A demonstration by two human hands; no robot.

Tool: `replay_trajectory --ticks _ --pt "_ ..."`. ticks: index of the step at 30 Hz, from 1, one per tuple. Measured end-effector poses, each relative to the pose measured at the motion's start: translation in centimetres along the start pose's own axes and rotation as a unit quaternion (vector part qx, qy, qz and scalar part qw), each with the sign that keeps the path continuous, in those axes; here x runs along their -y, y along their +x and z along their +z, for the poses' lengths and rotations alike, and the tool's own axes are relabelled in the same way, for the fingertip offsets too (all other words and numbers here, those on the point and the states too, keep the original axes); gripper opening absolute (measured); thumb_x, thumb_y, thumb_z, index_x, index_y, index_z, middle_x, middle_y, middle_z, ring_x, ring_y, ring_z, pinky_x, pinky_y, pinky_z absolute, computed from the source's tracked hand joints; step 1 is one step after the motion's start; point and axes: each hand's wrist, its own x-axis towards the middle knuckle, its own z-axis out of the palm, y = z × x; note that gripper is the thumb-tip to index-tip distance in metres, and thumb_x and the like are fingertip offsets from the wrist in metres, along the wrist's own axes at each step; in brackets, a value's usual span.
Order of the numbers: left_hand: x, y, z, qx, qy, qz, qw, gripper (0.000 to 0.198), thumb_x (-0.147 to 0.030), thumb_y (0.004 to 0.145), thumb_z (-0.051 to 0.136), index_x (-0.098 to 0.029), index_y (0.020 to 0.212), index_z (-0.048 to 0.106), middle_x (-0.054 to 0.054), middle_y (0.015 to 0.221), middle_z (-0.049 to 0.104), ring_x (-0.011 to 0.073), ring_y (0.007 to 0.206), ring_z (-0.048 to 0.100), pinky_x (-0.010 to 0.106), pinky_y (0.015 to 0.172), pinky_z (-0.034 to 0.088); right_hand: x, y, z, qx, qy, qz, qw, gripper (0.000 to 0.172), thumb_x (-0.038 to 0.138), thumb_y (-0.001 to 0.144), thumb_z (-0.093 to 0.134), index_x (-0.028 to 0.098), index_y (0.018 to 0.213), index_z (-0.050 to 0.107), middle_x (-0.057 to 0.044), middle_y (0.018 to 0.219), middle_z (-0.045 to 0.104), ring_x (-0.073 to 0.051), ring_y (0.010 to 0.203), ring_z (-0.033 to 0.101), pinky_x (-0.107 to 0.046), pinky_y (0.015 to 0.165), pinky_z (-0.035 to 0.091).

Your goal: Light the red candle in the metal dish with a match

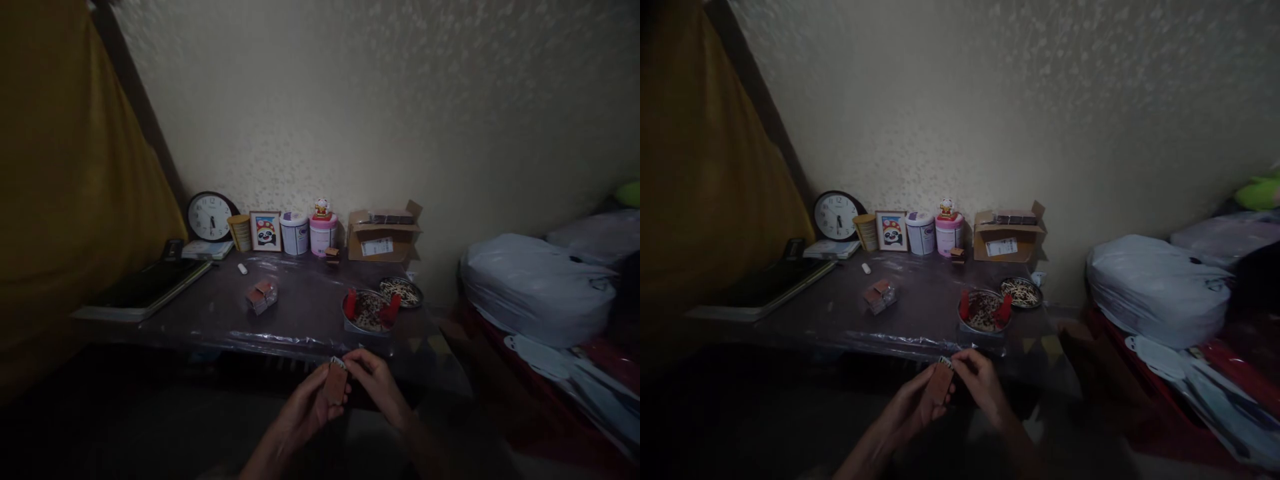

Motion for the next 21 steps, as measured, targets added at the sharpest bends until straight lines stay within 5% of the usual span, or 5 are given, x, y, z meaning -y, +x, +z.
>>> replay_trajectory --ticks 12,17,21 --pt "0.2 0.2 0.0 0.005 0.007 -0.008 1.0 0.029 -0.033 0.086 0.048 -0.018 0.11 0.052 0.009 0.082 0.069 0.0142 0.068 0.064 0.022 0.057 0.045 -0.9 -0.2 0.2 -0.011 -0.091 -0.069 0.993 0.011 0.025 0.08 0.054 0.018 0.076 0.061 0.0 0.072 0.064 -0.015 0.07 0.061 -0.026 0.067 0.047" --pt "0.1 0.3 -0.3 -0.002 0.005 -0.017 1.0 0.027 -0.034 0.085 0.05 -0.016 0.105 0.057 0.007 0.083 0.068 0.0131 0.068 0.064 0.021 0.057 0.044 0.0 -0.9 -0.1 0.043 -0.223 -0.161 0.96 0.021 0.016 0.085 0.044 0.021 0.085 0.064 -0.001 0.084 0.061 -0.014 0.079 0.059 -0.024 0.074 0.045" --pt "0.0 0.4 -0.5 -0.002 0.009 -0.041 0.999 0.032 -0.036 0.085 0.049 -0.01 0.102 0.06 0.009 0.078 0.069 0.0111 0.059 0.062 0.019 0.052 0.042 0.2 -1.0 -0.5 0.083 -0.24 -0.164 0.953 0.022 0.015 0.087 0.044 0.022 0.091 0.064 -0.001 0.088 0.06 -0.013 0.082 0.059 -0.023 0.077 0.045"
